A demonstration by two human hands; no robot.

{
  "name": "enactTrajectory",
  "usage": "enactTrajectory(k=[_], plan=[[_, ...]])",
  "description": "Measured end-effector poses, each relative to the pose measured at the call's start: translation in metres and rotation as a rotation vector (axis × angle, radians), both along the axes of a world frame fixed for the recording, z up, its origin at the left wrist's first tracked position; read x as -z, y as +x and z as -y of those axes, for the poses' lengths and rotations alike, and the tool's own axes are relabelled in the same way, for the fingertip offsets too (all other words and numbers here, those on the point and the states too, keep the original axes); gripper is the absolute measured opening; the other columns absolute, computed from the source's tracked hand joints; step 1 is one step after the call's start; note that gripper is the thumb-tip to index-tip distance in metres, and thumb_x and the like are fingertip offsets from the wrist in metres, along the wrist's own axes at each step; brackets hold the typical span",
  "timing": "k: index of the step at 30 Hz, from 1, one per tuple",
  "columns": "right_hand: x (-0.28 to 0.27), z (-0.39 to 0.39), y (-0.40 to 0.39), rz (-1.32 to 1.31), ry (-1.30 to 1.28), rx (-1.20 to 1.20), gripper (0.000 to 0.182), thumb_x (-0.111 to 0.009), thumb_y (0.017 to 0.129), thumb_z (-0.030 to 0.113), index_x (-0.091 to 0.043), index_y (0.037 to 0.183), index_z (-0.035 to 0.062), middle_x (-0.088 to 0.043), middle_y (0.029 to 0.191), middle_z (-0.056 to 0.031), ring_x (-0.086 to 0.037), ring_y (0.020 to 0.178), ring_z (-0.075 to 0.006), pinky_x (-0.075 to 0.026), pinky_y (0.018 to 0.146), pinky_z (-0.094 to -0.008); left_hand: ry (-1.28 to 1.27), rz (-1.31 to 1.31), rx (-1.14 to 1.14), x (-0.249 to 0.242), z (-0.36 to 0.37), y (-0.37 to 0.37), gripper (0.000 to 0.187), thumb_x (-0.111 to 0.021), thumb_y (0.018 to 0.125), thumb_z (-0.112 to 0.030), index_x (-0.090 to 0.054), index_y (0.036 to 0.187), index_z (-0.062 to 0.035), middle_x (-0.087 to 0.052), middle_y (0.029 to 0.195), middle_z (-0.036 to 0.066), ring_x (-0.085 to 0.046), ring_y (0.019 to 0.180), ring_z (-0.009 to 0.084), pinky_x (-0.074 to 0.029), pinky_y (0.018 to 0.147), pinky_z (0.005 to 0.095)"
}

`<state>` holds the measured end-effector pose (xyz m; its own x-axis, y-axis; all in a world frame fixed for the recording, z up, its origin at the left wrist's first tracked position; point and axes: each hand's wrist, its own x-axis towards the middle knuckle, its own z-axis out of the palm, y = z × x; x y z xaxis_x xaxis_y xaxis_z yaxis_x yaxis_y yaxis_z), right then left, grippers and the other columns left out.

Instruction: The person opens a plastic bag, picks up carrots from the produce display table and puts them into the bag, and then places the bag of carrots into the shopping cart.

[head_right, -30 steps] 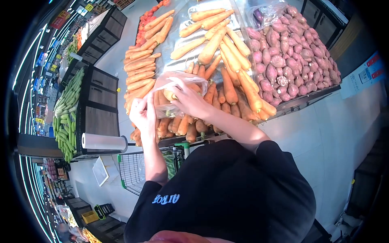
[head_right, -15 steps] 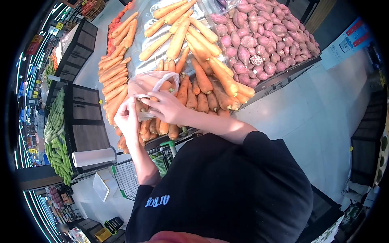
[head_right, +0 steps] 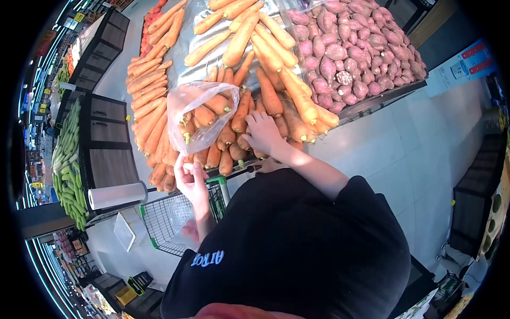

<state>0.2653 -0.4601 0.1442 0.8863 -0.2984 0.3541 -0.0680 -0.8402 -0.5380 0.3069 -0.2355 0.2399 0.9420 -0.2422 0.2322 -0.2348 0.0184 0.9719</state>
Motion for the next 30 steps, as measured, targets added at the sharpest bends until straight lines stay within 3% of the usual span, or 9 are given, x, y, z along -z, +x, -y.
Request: enactTrajectory(k=[1, 5, 9, 12, 15, 19, 25, 28, 30], plan=[[-0.003, -0.001, 0.004, -0.094, -0.018, 0.007, 0.057, -0.078, 0.077, 0.031, -0.052, 0.117, 0.001, -0.057, 0.112, -0.0148, -0.053, 0.109, -0.0333, -0.044, 0.091, -0.043, 0.009, 0.002, 0.027, 0.002, 0.0, -0.006, 0.045, -0.061, 0.095, 0.002, -0.046, 0.137, 0.0025, -0.05, 0.071, -0.004, -0.049, 0.057, 0.0025, -0.04, 0.053, 0.0169], [-0.005, 0.004, 0.022, -0.191, -0.094, 0.027, 0.069, -0.082, 0.071, 0.041, -0.051, 0.119, 0.0016, -0.058, 0.11, -0.0137, -0.054, 0.108, -0.0328, -0.041, 0.091, -0.0447, 0.069, -0.027, 0.123, 0.02, -0.006, -0.016, 0.048, -0.064, 0.092, 0.003, -0.047, 0.138, 0.0032, -0.049, 0.071, -0.004, -0.047, 0.062, 0.003, -0.041, 0.061, 0.0176], [-0.017, 0.012, 0.034, -0.306, -0.124, -0.013, 0.08, -0.085, 0.063, 0.046, -0.052, 0.122, 0.0018, -0.058, 0.108, -0.013, -0.053, 0.104, -0.0318, -0.042, 0.087, -0.0431, 0.189, 0.114, 0.138, 0.022, -0.004, -0.012, 0.049, -0.061, 0.093, 0.007, -0.045, 0.138, 0.0014, -0.05, 0.071, -0.003, -0.049, 0.06, 0.0034, -0.041, 0.057, 0.0172], [-0.019, 0.013, 0.032, -0.256, -0.111, -0.038, 0.073, -0.083, 0.065, 0.041, -0.053, 0.12, 0.0036, -0.056, 0.111, -0.014, -0.052, 0.107, -0.031, -0.041, 0.09, -0.0457, 0.173, 0.137, 0.127, 0.016, -0.001, -0.013, 0.045, -0.061, 0.092, 0.006, -0.049, 0.135, 0.0015, -0.052, 0.072, -0.003, -0.05, 0.06, 0.0038, -0.041, 0.057, 0.0179], [-0.012, 0.008, 0.029, -0.121, -0.16, -0.054, 0.074, -0.082, 0.066, 0.037, -0.052, 0.124, 0.0023, -0.054, 0.12, -0.0155, -0.051, 0.113, -0.0313, -0.04, 0.095, -0.0465, 0.208, 0.112, 0.124, 0.011, -0.002, -0.014, 0.038, -0.067, 0.088, 0.004, -0.06, 0.126, 0.0014, -0.055, 0.069, -0.003, -0.048, 0.062, 0.0028, -0.042, 0.061, 0.0182], [0.002, -0.005, 0.037, -0.067, -0.213, -0.023, 0.074, -0.08, 0.07, 0.034, -0.049, 0.128, 0.0007, -0.052, 0.132, -0.0157, -0.048, 0.123, -0.0313, -0.035, 0.102, -0.0477, 0.182, 0.061, 0.112, 0.012, -0.002, -0.017, 0.033, -0.068, 0.088, 0.004, -0.064, 0.12, 0.0004, -0.055, 0.067, -0.003, -0.049, 0.061, 0.0027, -0.042, 0.06, 0.0179], [-0.006, 0.006, 0.029, -0.091, -0.095, -0.095, 0.074, -0.079, 0.071, 0.033, -0.049, 0.131, 0.0028, -0.059, 0.124, -0.0165, -0.057, 0.114, -0.0314, -0.041, 0.1, -0.0431, 0.179, 0.058, 0.118, 0.008, 0.001, -0.016, 0.03, -0.068, 0.087, 0.004, -0.065, 0.117, 0.0004, -0.055, 0.066, -0.003, -0.047, 0.059, 0.0026, -0.041, 0.059, 0.018], [-0.014, 0.009, 0.022, -0.185, 0.057, -0.157, 0.065, -0.076, 0.077, 0.031, -0.049, 0.129, 0.0022, -0.053, 0.132, -0.016, -0.059, 0.111, -0.0306, -0.043, 0.095, -0.0428, 0.22, 0.082, 0.139, 0.012, -0.004, -0.013, 0.029, -0.066, 0.089, 0.004, -0.064, 0.118, 0.0005, -0.054, 0.066, -0.003, -0.048, 0.059, 0.0027, -0.041, 0.058, 0.0181], [-0.011, 0.008, 0.022, -0.153, -0.03, -0.126, 0.072, -0.078, 0.074, 0.034, -0.049, 0.132, 0.0037, -0.056, 0.131, -0.0166, -0.058, 0.115, -0.032, -0.042, 0.098, -0.0431, 0.269, 0.129, 0.179, 0.017, -0.008, -0.011, 0.03, -0.062, 0.093, 0.005, -0.059, 0.123, 0.0011, -0.054, 0.067, -0.003, -0.051, 0.058, 0.003, -0.041, 0.056, 0.018]])
